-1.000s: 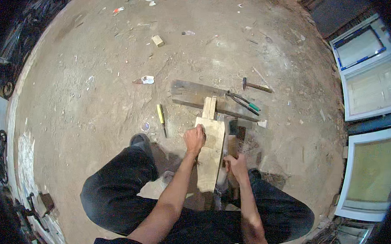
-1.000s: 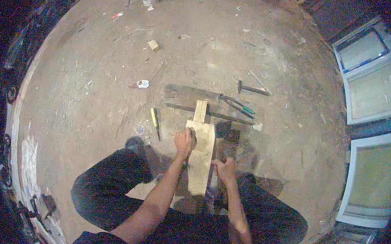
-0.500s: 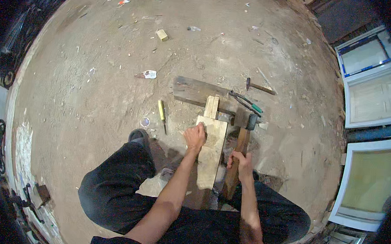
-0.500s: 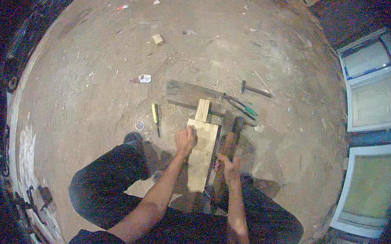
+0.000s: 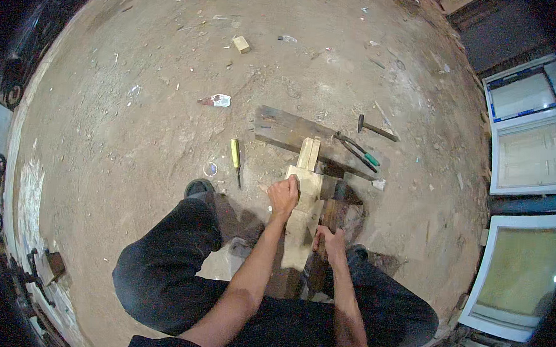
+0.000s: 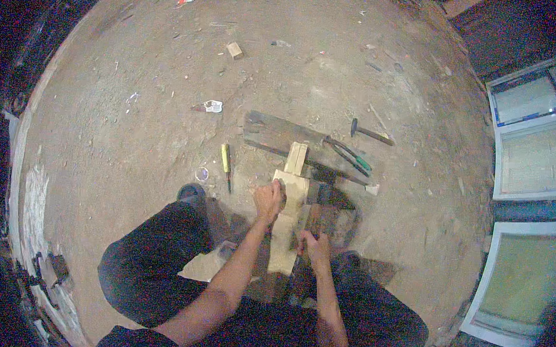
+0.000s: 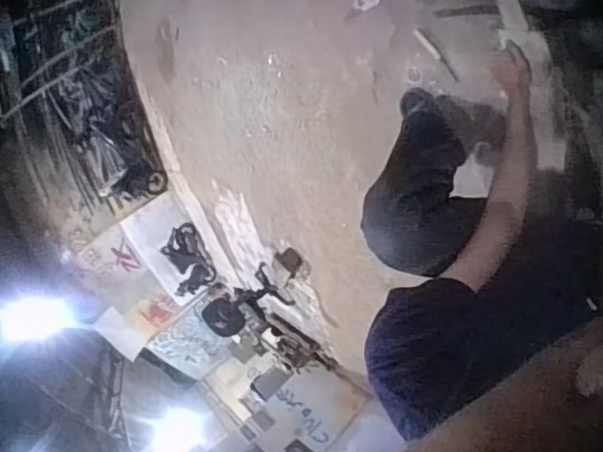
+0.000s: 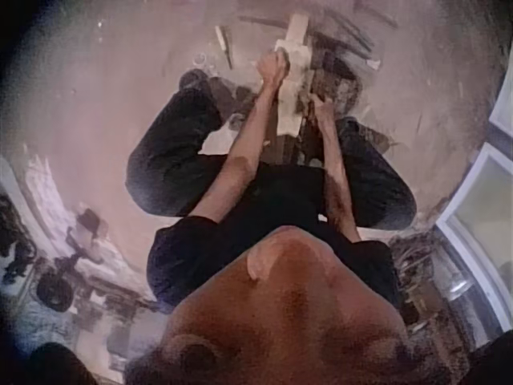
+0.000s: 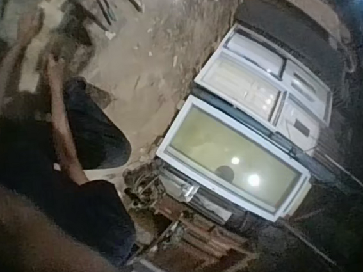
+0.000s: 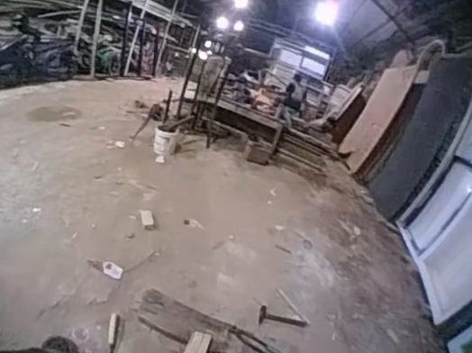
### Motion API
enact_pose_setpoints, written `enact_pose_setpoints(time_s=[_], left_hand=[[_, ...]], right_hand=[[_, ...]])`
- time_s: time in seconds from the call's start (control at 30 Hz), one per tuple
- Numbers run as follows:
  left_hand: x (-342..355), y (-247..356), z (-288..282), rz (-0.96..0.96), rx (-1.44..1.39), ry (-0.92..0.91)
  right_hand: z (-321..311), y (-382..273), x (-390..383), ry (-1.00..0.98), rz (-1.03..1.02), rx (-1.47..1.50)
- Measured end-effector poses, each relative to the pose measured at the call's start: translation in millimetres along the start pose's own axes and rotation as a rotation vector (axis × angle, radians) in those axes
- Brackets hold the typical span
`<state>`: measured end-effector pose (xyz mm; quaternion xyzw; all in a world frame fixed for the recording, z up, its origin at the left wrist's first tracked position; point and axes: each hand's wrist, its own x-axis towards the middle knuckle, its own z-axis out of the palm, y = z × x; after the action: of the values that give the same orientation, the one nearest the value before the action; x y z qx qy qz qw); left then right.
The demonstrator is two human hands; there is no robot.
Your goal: The person carves a wooden block while sitting. They hold an axe blade against the wood and strike the back of the axe head with a hammer to remove sections, then reposition the wood block and pick up wood chips by hand.
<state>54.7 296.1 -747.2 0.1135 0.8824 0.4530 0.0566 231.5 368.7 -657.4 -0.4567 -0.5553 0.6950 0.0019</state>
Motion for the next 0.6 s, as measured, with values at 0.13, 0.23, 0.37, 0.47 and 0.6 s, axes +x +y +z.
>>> enact_pose_setpoints(time_s=[0.13,0.23,0.37,0.47,0.6], left_hand=[[1,1,-1,0.006,-0.012,0.002],[3,-5,0,0.042,0.018,-0.001],[0,14,-12,0.01,0.02,-0.023],[2,21,-18,0.017,-0.048,-0.039],[3,15,-17,0.029,-0.016,-0.006]], right_hand=[[-1,3,5,0.027,0.017,-0.051],[5,-1,6,0.072,0.044,-0.066],[5,-2,6,0.094,0.124,-0.007],[3,7,11,0.082,0.124,0.047],[8,2,6,0.058,0.144,0.04]])
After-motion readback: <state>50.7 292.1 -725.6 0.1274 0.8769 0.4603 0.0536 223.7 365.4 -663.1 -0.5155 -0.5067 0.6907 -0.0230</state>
